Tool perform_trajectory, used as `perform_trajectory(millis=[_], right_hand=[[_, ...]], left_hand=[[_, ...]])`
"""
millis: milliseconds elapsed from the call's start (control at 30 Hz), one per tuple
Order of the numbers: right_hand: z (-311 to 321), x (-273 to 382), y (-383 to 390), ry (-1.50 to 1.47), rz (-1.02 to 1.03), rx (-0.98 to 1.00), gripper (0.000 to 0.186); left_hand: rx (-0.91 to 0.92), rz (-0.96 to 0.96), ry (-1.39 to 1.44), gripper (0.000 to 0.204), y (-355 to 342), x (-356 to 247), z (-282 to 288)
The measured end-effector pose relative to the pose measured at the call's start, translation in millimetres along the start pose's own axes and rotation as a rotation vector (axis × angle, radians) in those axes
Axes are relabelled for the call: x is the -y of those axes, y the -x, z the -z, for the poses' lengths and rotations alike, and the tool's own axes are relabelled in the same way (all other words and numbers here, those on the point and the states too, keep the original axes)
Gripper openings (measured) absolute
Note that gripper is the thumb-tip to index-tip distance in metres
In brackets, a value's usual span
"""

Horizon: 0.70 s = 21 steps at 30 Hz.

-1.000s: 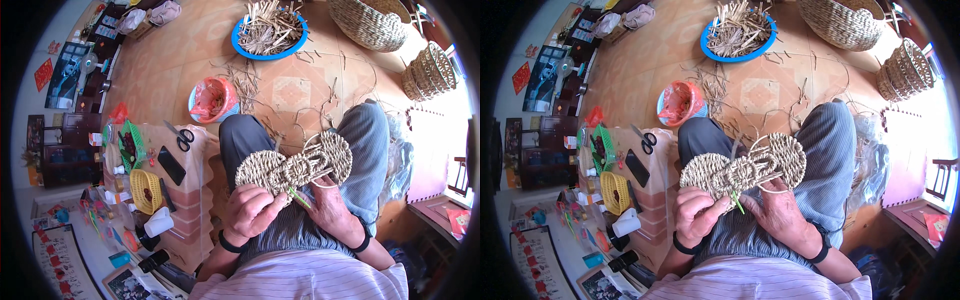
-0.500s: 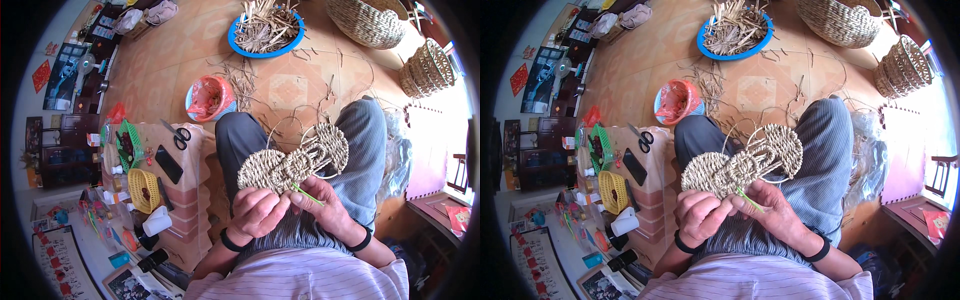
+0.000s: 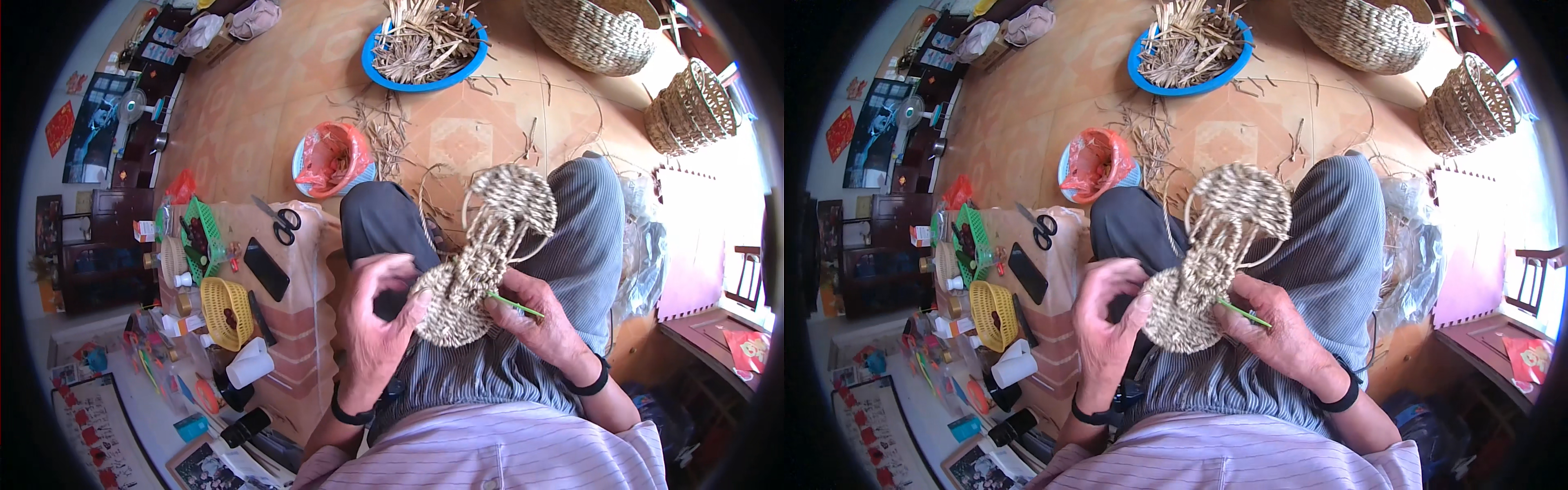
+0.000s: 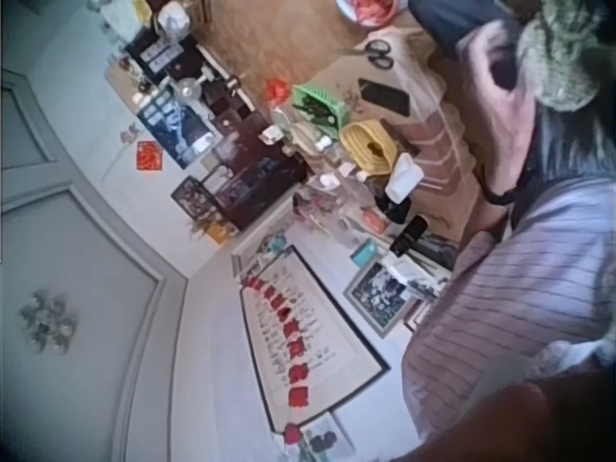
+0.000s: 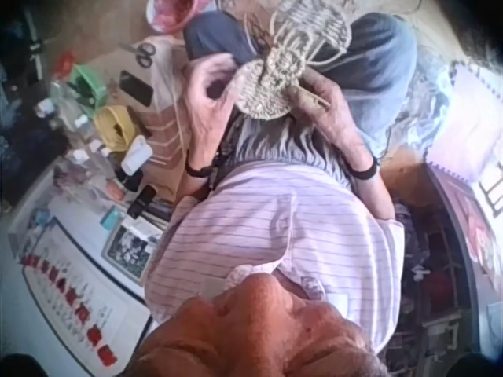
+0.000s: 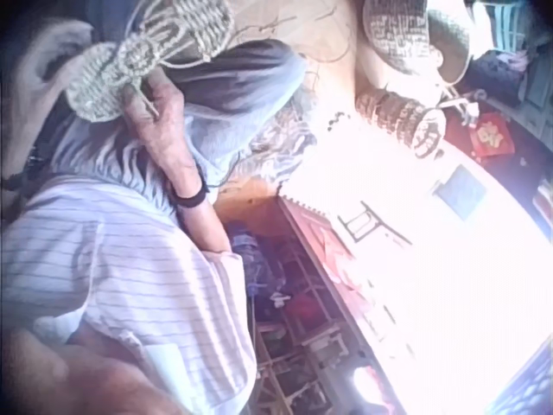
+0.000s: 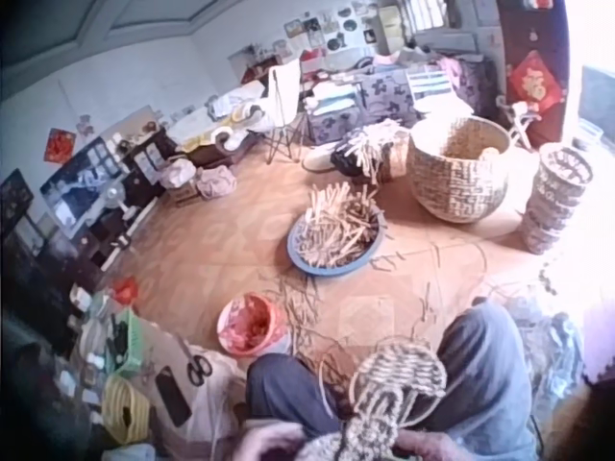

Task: The person is weaving straw together to create a sandal.

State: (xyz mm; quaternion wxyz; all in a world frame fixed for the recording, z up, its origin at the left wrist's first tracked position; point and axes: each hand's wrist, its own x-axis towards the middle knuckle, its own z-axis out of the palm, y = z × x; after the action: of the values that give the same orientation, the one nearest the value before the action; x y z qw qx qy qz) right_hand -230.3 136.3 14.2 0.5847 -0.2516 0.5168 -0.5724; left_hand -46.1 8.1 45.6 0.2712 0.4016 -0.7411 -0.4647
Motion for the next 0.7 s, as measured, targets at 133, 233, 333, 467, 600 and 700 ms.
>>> perform_trajectory(millis=[133,233,333,467,600,700], right_hand=[[3,0,-4,0.324,0.074,0.125,0.021],[4,-13,-9,0.56,0.306,0.068,0.021],[-2,-9,-1,0.664,0.339,-0.138,0.027],[2,-20,-4,0.81,0.579,-0.161,0.031],[1,-18,-10,0.789,0.6,-0.149,0.027],[2,-20,-14,0.824,0.628,-0.11,0.026]], left_hand=[[0.385,0.287,0.128,0.034,-8,2,-3],[0.321,0.353,0.224,0.031,-4,5,-9],[0.289,0.439,0.278,0.03,-1,19,-9],[0.274,0.507,0.393,0.03,-2,29,-10],[0.311,0.469,0.462,0.033,-1,30,-13],[0.324,0.478,0.478,0.042,-3,34,-12]])
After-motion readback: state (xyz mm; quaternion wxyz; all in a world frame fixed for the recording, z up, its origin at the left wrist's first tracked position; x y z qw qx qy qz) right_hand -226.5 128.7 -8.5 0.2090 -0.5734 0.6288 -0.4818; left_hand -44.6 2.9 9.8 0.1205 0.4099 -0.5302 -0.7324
